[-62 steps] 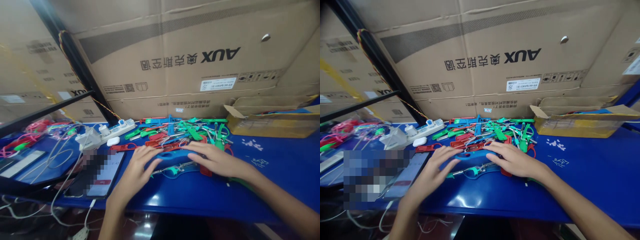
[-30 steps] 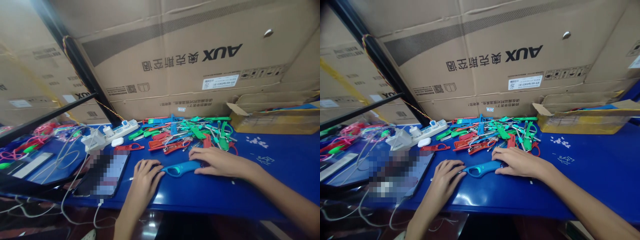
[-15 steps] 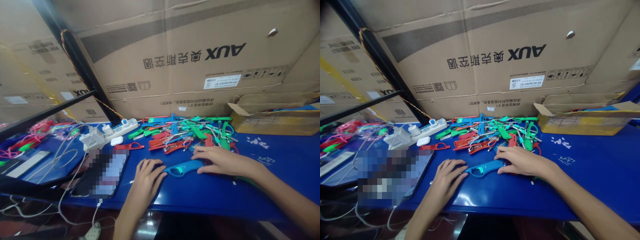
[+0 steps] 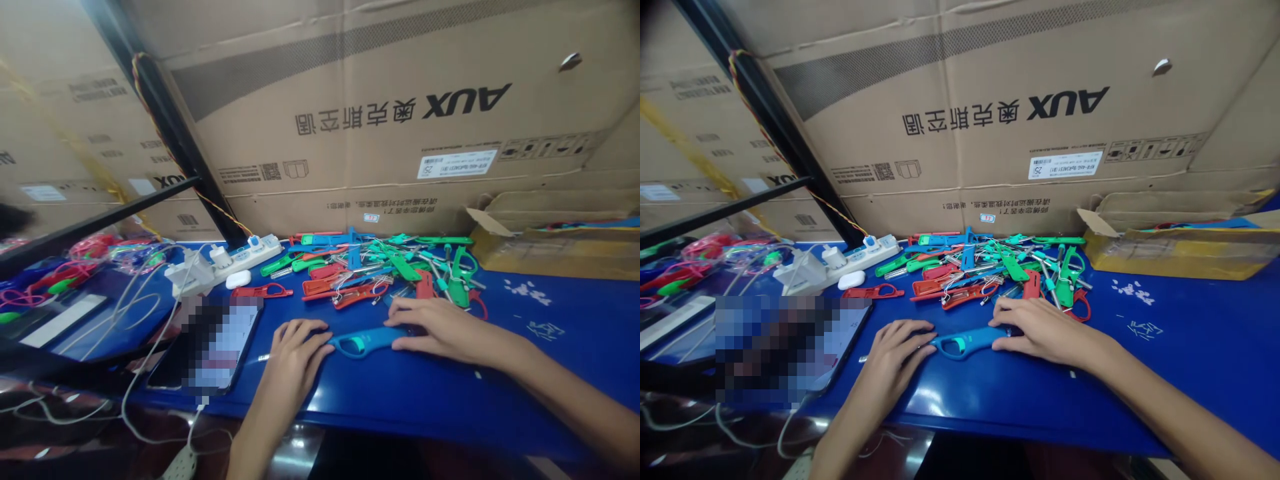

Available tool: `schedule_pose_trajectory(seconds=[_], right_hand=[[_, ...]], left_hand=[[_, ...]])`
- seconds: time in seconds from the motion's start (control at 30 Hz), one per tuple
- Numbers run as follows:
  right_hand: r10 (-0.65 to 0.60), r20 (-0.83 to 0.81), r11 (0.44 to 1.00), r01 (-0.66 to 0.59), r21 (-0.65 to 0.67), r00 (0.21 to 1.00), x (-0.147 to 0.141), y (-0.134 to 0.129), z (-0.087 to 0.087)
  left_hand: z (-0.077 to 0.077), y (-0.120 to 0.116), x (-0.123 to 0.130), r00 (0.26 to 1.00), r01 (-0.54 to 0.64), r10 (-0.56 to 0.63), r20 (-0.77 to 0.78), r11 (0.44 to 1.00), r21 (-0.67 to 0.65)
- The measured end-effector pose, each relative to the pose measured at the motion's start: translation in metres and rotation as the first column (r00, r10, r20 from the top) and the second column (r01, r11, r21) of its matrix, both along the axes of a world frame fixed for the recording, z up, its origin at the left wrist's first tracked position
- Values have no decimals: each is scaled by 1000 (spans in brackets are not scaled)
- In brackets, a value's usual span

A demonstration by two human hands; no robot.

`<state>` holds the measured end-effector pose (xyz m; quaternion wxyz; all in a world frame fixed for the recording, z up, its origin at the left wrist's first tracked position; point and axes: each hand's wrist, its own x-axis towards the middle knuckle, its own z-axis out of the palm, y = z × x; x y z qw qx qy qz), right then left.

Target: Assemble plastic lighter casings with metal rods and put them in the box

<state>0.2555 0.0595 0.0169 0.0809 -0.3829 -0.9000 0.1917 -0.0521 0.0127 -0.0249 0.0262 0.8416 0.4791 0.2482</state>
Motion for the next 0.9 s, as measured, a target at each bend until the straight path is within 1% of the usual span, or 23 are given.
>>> schedule_pose_trajectory(seconds=[0.07,0.13,0.23,0.3,0.4,0.47,0.53,0.63,0.67,0.7,0.73,0.77,0.8,0.83,0.87,0.9], right_hand=[[-18,63,996,12,84,998,-2,-3,-2],[-36,149,984,8,179,988,-4,-5,-4],[-43,285,957,-43,288,957,-12,-11,-5],[-75,371,933,-67,354,925,-20,-16,-4],[-183,449,890,-47,454,874,-37,-25,-4],[-236,433,861,-19,508,870,-44,-31,-5],[-248,384,837,-3,547,889,-45,-36,-7],[-252,309,798,16,602,917,-36,-48,-9],[-254,282,788,29,616,925,-32,-54,-9],[-266,248,779,56,624,932,-29,-60,-9],[-287,205,774,100,626,935,-27,-68,-9],[-314,156,772,156,616,937,-26,-76,-7],[-339,99,775,218,593,936,-28,-84,-5],[-363,34,783,285,553,931,-31,-92,-1],[-380,-35,797,346,495,924,-37,-99,3],[-389,-110,816,398,420,915,-45,-106,8]], left_hand=[[-1,0,1,999,-8,9,-41,1000,27],[-3,-1,6,992,-36,48,-118,995,97],[-7,-7,15,970,-75,117,-214,978,193],[-9,-10,20,972,-94,134,-195,975,200],[-10,-13,23,985,-140,156,-76,972,190],[-9,-13,22,983,-177,184,-14,963,203],[-8,-13,19,982,-186,189,4,957,221],[-4,-18,16,992,-124,127,7,959,257],[-3,-21,16,993,-117,111,36,952,283],[-1,-26,18,988,-144,117,102,936,321],[0,-31,21,966,-217,143,215,903,371],[1,-36,26,904,-347,183,386,842,413],[1,-40,33,780,-508,210,589,761,402],[2,-43,41,605,-654,194,773,674,343],[3,-45,49,435,-710,171,884,669,220],[6,-46,58,305,-666,129,944,737,115]])
